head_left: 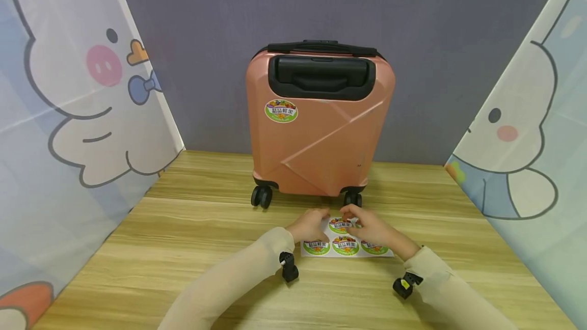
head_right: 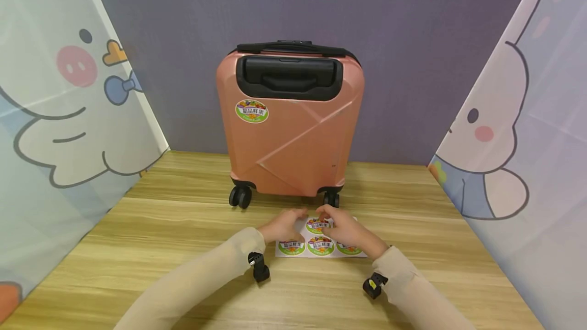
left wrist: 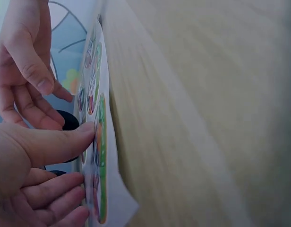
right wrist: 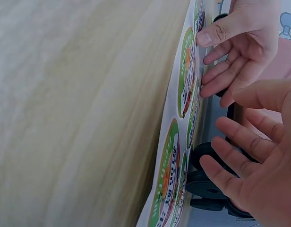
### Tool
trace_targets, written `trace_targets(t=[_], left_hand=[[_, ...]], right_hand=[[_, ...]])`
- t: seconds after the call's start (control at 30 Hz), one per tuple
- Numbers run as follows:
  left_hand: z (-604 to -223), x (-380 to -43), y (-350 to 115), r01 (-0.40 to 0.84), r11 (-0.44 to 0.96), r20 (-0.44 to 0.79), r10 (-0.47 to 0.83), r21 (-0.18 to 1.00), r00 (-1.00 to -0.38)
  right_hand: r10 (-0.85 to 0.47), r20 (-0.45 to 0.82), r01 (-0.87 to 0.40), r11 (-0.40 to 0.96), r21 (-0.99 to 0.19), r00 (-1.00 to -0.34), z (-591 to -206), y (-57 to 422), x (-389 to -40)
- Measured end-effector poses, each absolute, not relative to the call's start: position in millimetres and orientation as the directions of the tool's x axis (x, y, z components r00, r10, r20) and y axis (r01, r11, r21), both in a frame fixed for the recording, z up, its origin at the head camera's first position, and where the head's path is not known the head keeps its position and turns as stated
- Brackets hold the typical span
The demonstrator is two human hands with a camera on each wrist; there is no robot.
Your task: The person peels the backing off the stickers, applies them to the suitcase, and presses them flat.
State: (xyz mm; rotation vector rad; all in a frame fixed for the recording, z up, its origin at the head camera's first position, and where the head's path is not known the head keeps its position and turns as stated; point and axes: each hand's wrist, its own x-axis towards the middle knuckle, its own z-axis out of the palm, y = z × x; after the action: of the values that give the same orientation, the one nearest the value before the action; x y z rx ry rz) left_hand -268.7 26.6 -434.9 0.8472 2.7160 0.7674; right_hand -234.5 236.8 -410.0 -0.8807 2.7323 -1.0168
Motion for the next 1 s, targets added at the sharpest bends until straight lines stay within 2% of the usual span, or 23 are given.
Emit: trace_targets(t=[0.67,1.0], left_hand=[[-429.3,-267.6,21.4,0.499,0.686,0.025,0.575,0.530,-0.818],[-433.6,-270.2,18.9,0.456,0.613,0.081,0.538,0.646,-0.839]], right_hand=[[-0.570,0.143,-0.538,0.618,-0.573,-0.809,-410.8,231.9,-237.4],[-0.584,0.052,-0.510,0.657,-0.555,-0.810,-413.4,227.2,-238.3]])
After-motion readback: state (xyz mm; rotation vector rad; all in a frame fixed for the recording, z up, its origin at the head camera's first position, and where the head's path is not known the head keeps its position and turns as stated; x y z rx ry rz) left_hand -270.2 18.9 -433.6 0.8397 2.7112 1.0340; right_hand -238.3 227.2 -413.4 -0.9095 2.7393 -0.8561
